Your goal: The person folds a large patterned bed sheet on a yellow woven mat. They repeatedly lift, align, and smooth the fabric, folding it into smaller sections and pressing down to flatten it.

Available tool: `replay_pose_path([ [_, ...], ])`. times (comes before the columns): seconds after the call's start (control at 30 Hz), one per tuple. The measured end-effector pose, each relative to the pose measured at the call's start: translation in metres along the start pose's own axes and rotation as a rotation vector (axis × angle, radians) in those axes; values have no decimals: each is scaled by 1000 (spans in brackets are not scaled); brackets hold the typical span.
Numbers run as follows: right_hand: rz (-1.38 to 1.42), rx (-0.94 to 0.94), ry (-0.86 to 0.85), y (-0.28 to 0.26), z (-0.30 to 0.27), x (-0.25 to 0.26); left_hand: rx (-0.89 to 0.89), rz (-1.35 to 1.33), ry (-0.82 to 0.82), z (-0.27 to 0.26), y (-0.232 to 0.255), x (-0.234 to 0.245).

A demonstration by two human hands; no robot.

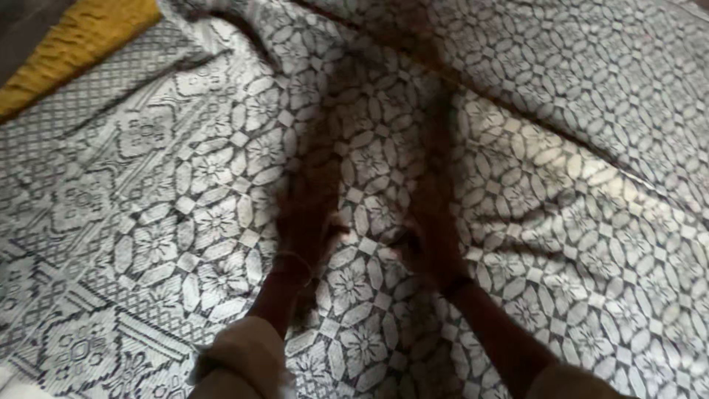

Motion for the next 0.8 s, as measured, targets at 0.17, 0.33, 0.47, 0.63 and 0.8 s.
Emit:
replay_pose_path([
  [0.17, -90, -84, -82, 24, -24, -20, 53, -91, -197, -7, -10, -61],
  [0.33, -145, -148, -157, 10, -17, -32, -9, 36, -249, -13, -10, -41],
  [0.47, 8, -68, -102, -1, -27, -28, 184, -5, -251, -35, -21, -8],
  [0.63, 317, -145, -231, 1, -44, -44, 292, -191, -400, -70, -8, 7],
  [0.8, -98, -228, -9, -23, -85, -7, 257, -177, -356, -126, -8, -10],
])
Point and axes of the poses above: each hand's wrist, its own z-axis towards the middle knuckle, its own x-axis out of the back of the hand, y = z × x, the point moved 9 cm from there along z, towards the middle knuckle, and after that the axes turned 7 degrees about -y, right-handed, at the moved point
